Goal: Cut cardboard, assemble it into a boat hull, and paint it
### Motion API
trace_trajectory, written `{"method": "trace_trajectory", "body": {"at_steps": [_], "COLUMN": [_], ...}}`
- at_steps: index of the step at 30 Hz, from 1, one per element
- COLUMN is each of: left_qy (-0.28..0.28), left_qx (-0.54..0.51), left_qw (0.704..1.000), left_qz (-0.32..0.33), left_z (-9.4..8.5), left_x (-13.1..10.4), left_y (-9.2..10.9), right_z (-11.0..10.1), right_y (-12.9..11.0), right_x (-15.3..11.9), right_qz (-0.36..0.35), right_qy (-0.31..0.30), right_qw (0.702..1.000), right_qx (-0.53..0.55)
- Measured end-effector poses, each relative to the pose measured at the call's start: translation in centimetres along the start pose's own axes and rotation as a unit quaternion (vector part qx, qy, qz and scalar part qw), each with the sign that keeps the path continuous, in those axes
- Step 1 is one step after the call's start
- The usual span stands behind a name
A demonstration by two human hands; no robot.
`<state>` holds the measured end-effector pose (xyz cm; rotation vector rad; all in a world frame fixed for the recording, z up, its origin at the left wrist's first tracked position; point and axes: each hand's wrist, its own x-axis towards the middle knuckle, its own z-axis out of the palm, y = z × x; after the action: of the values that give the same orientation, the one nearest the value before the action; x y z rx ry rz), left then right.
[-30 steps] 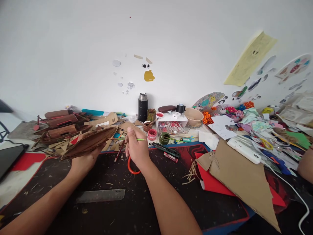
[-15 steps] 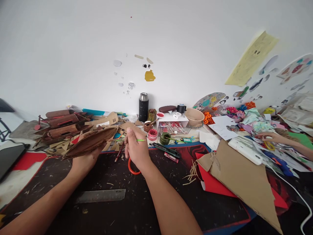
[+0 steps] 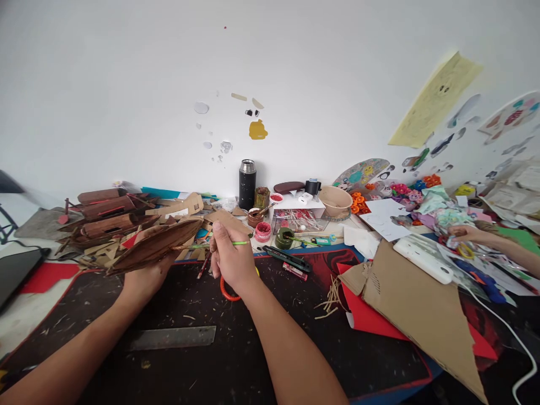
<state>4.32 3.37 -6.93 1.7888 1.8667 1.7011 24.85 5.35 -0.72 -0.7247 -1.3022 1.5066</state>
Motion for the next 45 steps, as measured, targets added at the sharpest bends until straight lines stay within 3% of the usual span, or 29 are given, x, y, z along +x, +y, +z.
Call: {"method": "trace_trajectory", "body": {"at_steps": [10,16,25,27,36,45], "left_qy": [-0.009,-0.019,-0.029,-0.035,-0.046,-0.063], "left_qx": [-0.035,-0.085,-0.072,-0.078,-0.078,-0.068], "left_qw": [0.999,0.996,0.997,0.996,0.995,0.995], "left_qz": [-0.015,-0.019,-0.025,-0.028,-0.030,-0.032], "left_z": [0.3,0.6,0.5,0.5,0.4,0.3], "left_x": [-0.4,-1.2,-1.5,-1.6,-1.3,-1.2], "left_y": [0.0,0.7,0.6,0.7,1.5,1.7], "right_z": [-0.2,-0.6,-1.1,-1.1,-0.6,-1.1], "right_y": [0.5,2.3,2.4,2.3,2.8,2.3], "right_x": [0.5,0.8,0.4,0.4,0.4,0.5], "right_qz": [-0.017,-0.044,-0.148,-0.152,-0.069,-0.116], "right_qy": [0.031,0.046,0.059,0.058,0.016,0.048], "right_qw": [0.999,0.993,0.935,0.933,0.983,0.951], "right_qx": [-0.015,-0.100,-0.317,-0.320,-0.168,-0.282]}}
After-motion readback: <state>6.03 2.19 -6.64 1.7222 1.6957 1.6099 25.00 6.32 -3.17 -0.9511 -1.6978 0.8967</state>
